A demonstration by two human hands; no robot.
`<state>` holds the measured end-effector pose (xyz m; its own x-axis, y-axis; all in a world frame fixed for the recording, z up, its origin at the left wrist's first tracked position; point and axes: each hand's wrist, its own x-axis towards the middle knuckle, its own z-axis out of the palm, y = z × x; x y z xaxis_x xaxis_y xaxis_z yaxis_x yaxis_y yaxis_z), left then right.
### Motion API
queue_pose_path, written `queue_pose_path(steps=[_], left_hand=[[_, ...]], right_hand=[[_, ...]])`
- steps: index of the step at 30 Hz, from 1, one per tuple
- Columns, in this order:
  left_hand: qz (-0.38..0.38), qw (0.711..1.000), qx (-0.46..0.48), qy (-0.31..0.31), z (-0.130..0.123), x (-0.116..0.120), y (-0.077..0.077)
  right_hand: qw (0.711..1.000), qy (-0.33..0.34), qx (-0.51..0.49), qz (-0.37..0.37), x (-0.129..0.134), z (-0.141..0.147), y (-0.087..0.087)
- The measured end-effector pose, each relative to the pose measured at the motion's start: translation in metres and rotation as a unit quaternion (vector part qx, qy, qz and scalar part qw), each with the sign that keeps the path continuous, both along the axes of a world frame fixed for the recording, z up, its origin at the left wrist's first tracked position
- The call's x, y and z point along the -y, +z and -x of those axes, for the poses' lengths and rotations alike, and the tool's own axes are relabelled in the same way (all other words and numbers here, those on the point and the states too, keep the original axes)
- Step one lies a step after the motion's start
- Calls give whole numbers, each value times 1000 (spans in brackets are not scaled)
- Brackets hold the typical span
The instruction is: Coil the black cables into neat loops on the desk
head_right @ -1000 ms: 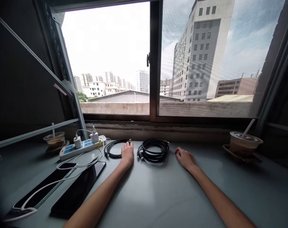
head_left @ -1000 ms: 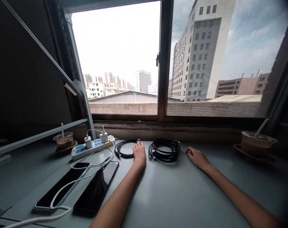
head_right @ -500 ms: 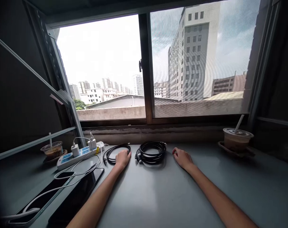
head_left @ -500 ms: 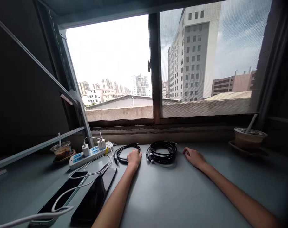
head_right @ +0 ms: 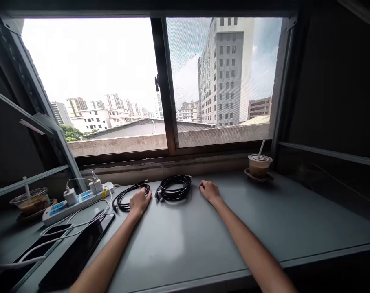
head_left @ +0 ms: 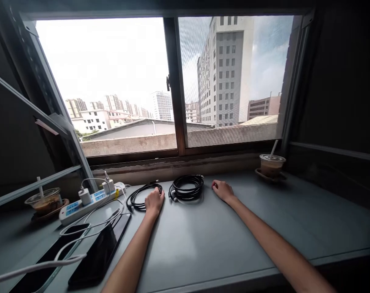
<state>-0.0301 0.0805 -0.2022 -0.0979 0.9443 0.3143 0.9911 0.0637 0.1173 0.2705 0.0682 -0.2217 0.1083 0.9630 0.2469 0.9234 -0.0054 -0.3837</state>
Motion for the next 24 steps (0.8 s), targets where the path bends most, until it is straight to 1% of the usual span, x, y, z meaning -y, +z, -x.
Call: queue_pose_path(steps=[4,9,12,16,20,22,24], left_hand=[[-12,1000,-2,-20,-9,20,-1],[-33,999,13,-34,-12,38,-5],[-73,996,31,-49,-13,47,-6],[-148,983,72,-75,-13,62,-3],[-218,965,133,-60,-10,76,-1],[-237,957,159,-59,-8,84,-2],[-238,953,172,-77,-7,94,-4]], right_hand=[[1000,-30,8,-2,16,3,2],[998,-61,18,15,40,8,2],[996,-76,24,29,55,12,1],[996,-80,31,39,75,18,1],[995,-77,39,41,94,23,1],[995,-77,42,42,101,25,2],[995,-78,43,43,106,27,2]])
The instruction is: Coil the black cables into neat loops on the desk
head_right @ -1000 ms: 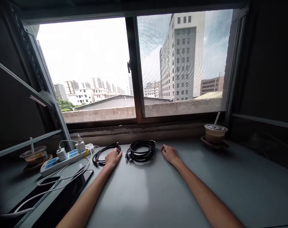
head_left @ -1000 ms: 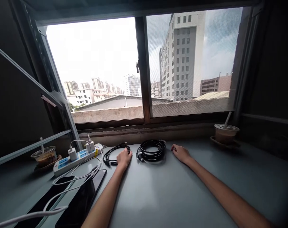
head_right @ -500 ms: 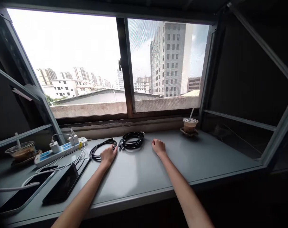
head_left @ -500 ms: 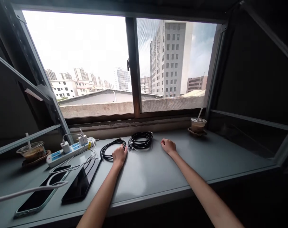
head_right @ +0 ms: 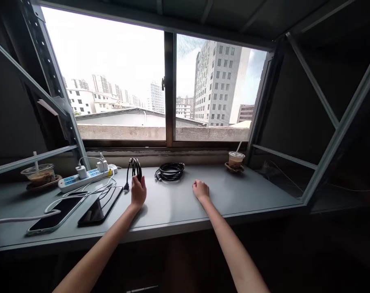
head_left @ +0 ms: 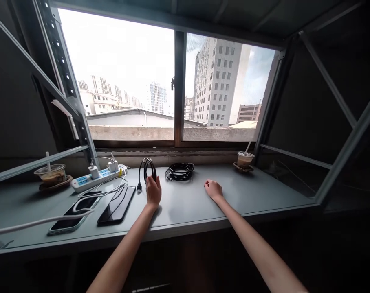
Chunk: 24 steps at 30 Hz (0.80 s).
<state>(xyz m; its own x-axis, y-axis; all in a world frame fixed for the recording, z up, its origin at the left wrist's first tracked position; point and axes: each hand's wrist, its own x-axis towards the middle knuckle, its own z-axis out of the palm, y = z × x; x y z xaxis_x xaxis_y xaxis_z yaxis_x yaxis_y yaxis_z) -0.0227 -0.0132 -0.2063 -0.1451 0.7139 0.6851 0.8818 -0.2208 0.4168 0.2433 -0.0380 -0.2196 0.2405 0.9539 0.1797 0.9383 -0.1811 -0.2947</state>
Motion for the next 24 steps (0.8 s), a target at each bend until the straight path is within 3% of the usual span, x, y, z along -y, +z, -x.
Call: queue_pose_path(steps=[6,13,24], left_hand=[[37,994,-58,-90,-4,29,-6],[87,967,-160,-177,-11,48,-4],[89,973,-170,-128,-8,48,-4]], right_hand=[[1000,-11,1,3,4,2,1],[1000,-2,3,5,10,4,-1],[999,32,-3,6,15,7,1]])
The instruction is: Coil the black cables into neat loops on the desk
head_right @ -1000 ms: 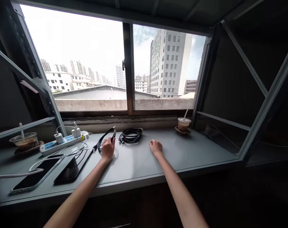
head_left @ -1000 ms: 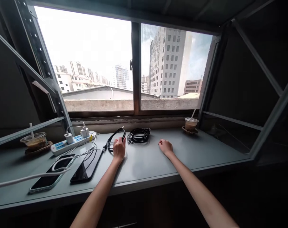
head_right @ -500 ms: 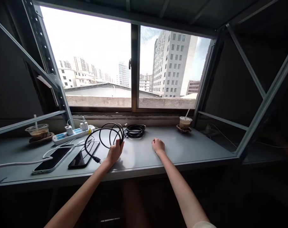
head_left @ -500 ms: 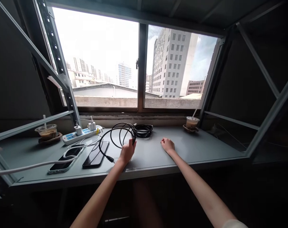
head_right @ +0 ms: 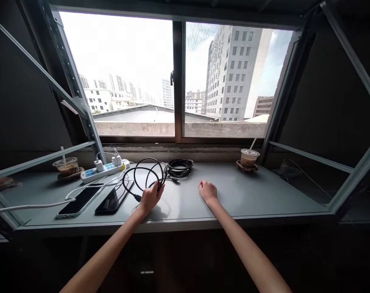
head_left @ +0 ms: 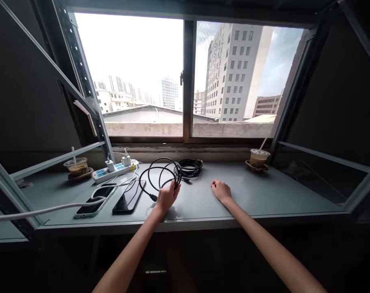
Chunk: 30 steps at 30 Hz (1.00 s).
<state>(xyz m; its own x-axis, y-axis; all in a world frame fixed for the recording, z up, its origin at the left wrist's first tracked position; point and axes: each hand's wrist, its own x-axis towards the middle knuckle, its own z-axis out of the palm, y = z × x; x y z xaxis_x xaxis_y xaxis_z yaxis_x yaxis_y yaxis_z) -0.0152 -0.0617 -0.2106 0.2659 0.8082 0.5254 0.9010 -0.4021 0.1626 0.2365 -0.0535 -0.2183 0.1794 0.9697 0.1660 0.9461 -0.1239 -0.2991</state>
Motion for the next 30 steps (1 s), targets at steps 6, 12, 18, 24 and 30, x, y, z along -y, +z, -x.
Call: queue_pose_path(steps=[6,12,18,24,30], left_hand=[[-16,999,8,-29,2,1,-3],[-42,998,26,-33,2,3,-4],[-52,997,30,-51,0,7,0],[-74,995,43,-52,-3,9,2],[-79,995,46,-47,-6,8,2]], right_hand=[[997,70,-17,-20,10,8,4],[982,181,-46,-41,24,24,6],[977,198,-64,-47,27,27,8],[972,218,-63,-55,29,30,8],[972,223,-61,-52,31,30,10]])
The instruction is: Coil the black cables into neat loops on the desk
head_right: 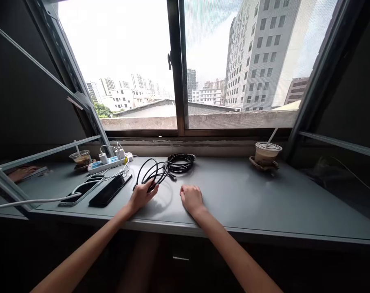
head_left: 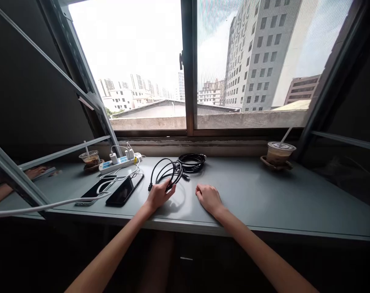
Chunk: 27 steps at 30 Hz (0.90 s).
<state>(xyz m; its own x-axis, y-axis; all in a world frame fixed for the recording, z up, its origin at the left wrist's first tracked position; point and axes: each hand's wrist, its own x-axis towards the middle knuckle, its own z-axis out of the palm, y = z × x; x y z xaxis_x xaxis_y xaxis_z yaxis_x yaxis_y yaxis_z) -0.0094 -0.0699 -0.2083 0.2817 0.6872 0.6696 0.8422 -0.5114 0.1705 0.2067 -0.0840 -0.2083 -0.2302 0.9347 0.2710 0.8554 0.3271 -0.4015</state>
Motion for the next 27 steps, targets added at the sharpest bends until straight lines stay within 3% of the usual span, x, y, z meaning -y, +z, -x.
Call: queue_pose_path(steps=[11,27], left_hand=[[18,1000,9,-11,-7,4,1],[28,992,-4,-125,-2,3,-3]], right_hand=[[1000,-10,13,2,0,-4,-4],[999,-35,11,-11,-4,5,-11]])
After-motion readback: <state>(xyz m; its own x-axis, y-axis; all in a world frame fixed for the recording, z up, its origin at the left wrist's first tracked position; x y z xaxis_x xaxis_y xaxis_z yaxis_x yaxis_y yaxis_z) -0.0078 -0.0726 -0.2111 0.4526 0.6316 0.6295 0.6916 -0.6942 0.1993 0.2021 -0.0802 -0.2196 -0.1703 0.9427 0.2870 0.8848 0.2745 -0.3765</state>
